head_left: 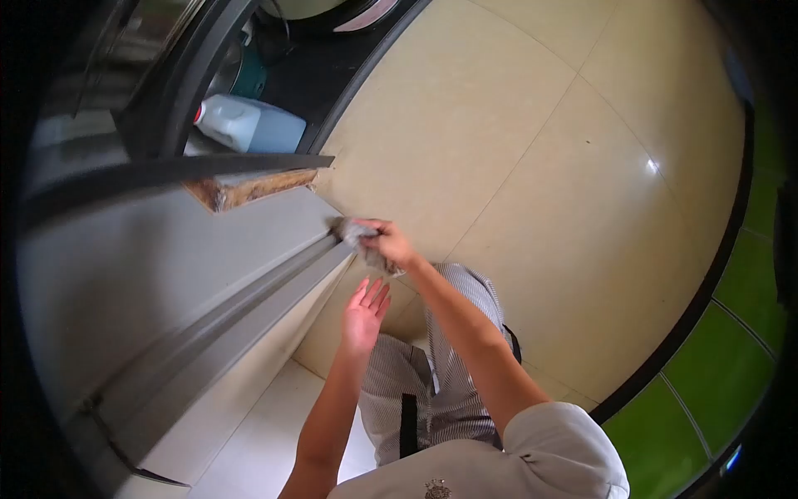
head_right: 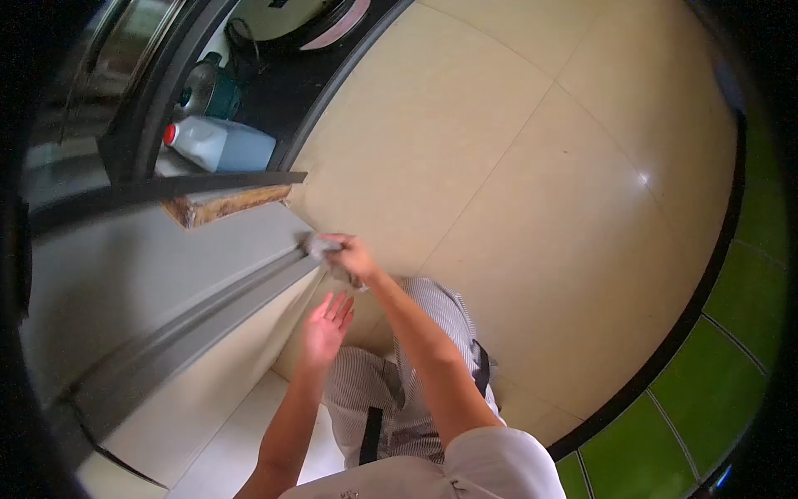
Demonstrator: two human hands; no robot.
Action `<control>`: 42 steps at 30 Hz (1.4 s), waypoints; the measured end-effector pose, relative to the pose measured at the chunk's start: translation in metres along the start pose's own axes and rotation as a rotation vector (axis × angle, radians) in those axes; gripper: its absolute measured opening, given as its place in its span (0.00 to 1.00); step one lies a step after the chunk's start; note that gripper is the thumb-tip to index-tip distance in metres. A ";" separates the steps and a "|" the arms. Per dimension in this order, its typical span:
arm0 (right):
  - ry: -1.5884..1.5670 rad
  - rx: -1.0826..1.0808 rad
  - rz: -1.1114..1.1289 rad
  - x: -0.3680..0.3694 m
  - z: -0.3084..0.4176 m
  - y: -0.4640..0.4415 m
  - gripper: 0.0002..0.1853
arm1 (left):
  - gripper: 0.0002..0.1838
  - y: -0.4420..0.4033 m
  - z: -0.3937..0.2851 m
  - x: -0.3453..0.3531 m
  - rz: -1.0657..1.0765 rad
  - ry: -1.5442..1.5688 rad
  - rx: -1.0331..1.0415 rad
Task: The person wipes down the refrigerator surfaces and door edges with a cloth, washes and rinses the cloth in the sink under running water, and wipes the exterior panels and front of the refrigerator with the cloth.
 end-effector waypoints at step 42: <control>0.808 -0.312 -0.160 0.048 0.071 -0.104 0.26 | 0.25 -0.004 -0.057 -0.008 -0.167 -0.203 0.026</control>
Point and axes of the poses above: each hand's wrist, its own y-axis away from the middle knuckle, its own x-axis out of the palm, z = x × y, the point moved 3 cm from there along -y, towards the middle knuckle, and after that the axes turned 12 degrees about y, right-handed, at the moved point
